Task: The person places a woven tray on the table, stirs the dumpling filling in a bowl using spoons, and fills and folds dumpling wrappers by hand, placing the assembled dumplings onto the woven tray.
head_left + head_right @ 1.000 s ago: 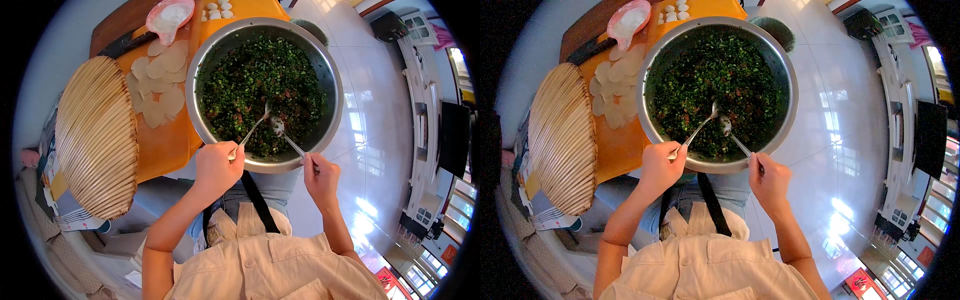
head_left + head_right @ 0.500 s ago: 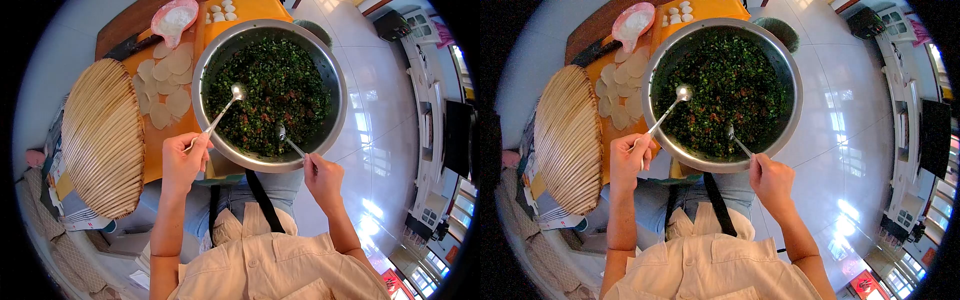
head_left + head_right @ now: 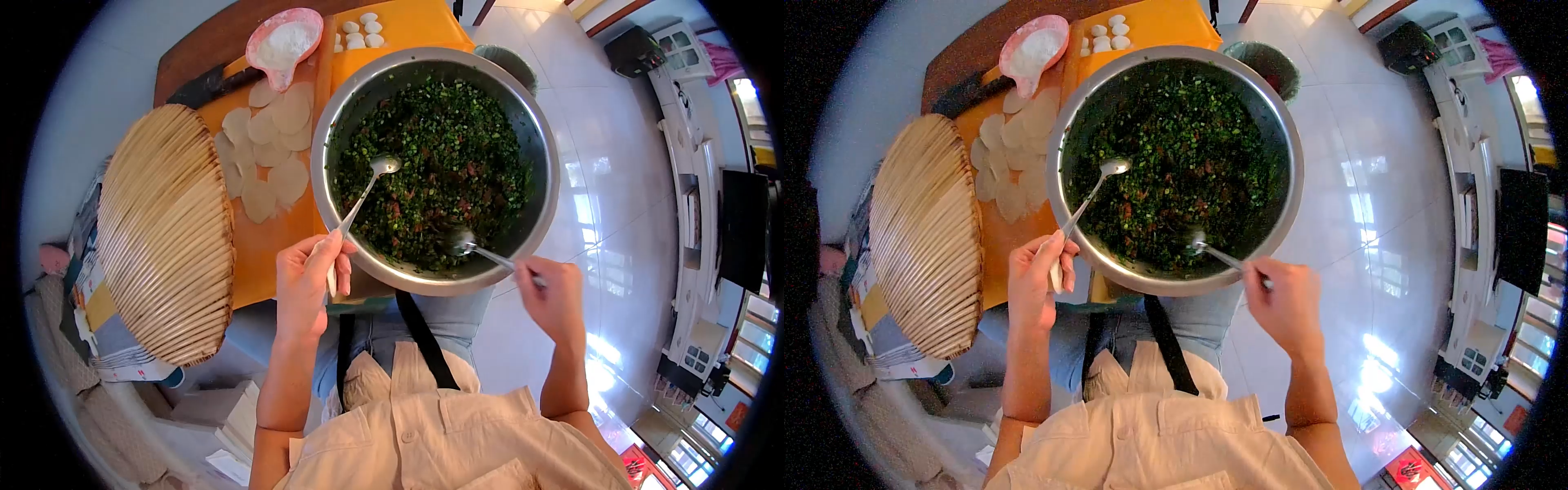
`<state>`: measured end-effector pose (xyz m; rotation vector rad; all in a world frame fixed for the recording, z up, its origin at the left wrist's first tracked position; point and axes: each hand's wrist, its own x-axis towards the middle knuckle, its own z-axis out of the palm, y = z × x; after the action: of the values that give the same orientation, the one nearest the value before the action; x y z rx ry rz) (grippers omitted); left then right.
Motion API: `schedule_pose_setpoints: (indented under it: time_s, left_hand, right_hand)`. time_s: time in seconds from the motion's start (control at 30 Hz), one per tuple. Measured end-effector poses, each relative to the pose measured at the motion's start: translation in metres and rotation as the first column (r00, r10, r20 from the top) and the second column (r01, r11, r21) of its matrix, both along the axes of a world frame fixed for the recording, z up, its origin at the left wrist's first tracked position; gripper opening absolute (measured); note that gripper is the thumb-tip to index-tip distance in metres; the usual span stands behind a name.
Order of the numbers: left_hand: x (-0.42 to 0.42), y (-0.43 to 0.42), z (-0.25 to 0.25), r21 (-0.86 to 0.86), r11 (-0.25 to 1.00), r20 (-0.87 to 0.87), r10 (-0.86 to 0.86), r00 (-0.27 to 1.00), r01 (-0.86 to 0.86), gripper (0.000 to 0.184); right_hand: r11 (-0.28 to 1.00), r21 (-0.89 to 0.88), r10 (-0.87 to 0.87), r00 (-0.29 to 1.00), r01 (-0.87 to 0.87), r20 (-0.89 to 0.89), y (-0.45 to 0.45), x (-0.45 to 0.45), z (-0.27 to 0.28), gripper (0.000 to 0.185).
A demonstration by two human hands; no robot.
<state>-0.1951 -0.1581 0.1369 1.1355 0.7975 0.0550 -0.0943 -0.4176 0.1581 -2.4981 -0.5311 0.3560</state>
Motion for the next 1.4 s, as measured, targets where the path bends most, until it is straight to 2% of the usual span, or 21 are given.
schedule_pose_setpoints:
  time_s: [0.03,0.13,0.27,0.3,0.4,0.43,0.53,0.57,0.63,0.73,0.77,0.87,0.93,1.0,1.07,1.17,1.27,1.33,1.4]
  left_hand:
    - [0.002,0.0,0.0,-0.038,0.999,0.004,0.0,1.0,0.0,0.028]
    - [0.012,-0.009,0.006,-0.074,0.997,0.037,-0.014,0.999,0.017,0.027]
    - [0.032,-0.013,0.009,-0.106,0.994,0.092,-0.005,0.996,0.015,0.027]
    - [0.038,-0.012,0.009,-0.095,0.995,0.084,0.012,0.996,-0.004,0.028]
    - [0.063,0.003,0.007,-0.102,0.995,0.047,0.002,0.999,0.003,0.028]
    - [0.074,0.011,0.001,-0.102,0.993,0.053,-0.051,0.997,0.056,0.028]
    - [0.115,0.027,-0.012,-0.12,0.99,-0.019,-0.071,0.997,0.068,0.027]
    - [0.128,0.034,-0.015,-0.149,0.988,-0.01,-0.053,0.999,0.05,0.027]
    - [0.143,0.048,-0.017,-0.207,0.978,0.001,-0.018,1.0,0.018,0.026]
    - [0.145,0.057,-0.006,-0.208,0.978,0.007,0.001,1.0,0.0,0.02]
    - [0.142,0.06,-0.004,-0.211,0.977,0.041,-0.028,0.999,0.036,0.018]
    - [0.133,0.062,-0.005,-0.214,0.976,0.056,0.057,0.997,-0.044,0.018]
    - [0.126,0.063,-0.009,-0.206,0.975,0.046,0.093,0.995,-0.082,0.018]
    - [0.12,0.068,-0.021,-0.209,0.971,0.056,0.126,0.99,-0.112,0.019]
    - [0.117,0.076,-0.035,-0.22,0.968,0.087,0.144,0.986,-0.122,0.019]
    - [0.114,0.076,-0.033,-0.237,0.966,0.132,0.134,0.982,-0.1,0.021]
    - [0.113,0.074,-0.034,-0.191,0.979,0.163,0.1,0.981,-0.068,0.022]
    - [0.114,0.075,-0.035,-0.212,0.974,0.151,0.11,0.982,-0.076,0.023]
    - [0.113,0.074,-0.036,-0.225,0.971,0.141,0.114,0.983,-0.08,0.023]
  right_hand:
    - [0.999,0.024,-0.048,0.999,0.048,0.021,-0.004,0.002,0.005,0.015]
    - [0.993,-0.119,0.018,0.99,-0.002,0.137,-0.01,0.021,0.0,0.017]
    - [0.988,-0.148,0.016,0.927,0.042,0.375,-0.007,0.056,-0.042,0.02]
    - [0.985,-0.16,-0.013,0.945,0.069,0.328,-0.007,0.062,-0.045,0.015]
    - [0.988,0.146,-0.09,0.942,0.044,0.322,-0.002,0.076,-0.039,0.006]
    - [0.994,0.064,-0.091,0.986,0.083,0.142,0.001,0.077,-0.023,0.009]
    - [0.985,0.063,0.13,0.927,-0.162,0.352,-0.001,0.084,-0.034,0.01]
    - [0.984,-0.05,0.177,0.9,-0.171,0.397,-0.002,0.085,-0.032,0.011]
    - [0.985,-0.06,0.171,0.876,-0.162,0.451,-0.003,0.085,-0.026,0.009]
    - [0.987,-0.117,0.151,0.868,-0.107,0.474,-0.001,0.095,-0.011,0.005]
    - [0.986,-0.145,0.139,0.871,-0.079,0.472,0.0,0.1,-0.008,0.008]
    - [0.952,-0.292,0.105,0.796,0.093,0.596,0.019,0.13,-0.035,0.021]
    - [0.962,-0.271,0.151,0.784,0.023,0.603,0.042,0.145,-0.052,0.023]
    - [0.95,-0.3,0.228,0.848,-0.086,0.478,0.071,0.148,-0.066,0.018]
    - [0.913,-0.286,0.394,0.809,-0.29,0.436,0.083,0.138,-0.077,0.01]
    - [0.817,-0.392,0.561,0.742,-0.423,0.369,0.078,0.101,-0.061,0.003]
    - [0.85,-0.235,0.524,0.716,-0.471,0.461,0.054,0.08,-0.036,0.006]
    - [0.909,-0.308,0.404,0.771,-0.28,0.493,0.051,0.089,-0.026,0.008]
    - [0.916,-0.392,0.283,0.819,-0.078,0.498,0.057,0.106,-0.03,0.012]
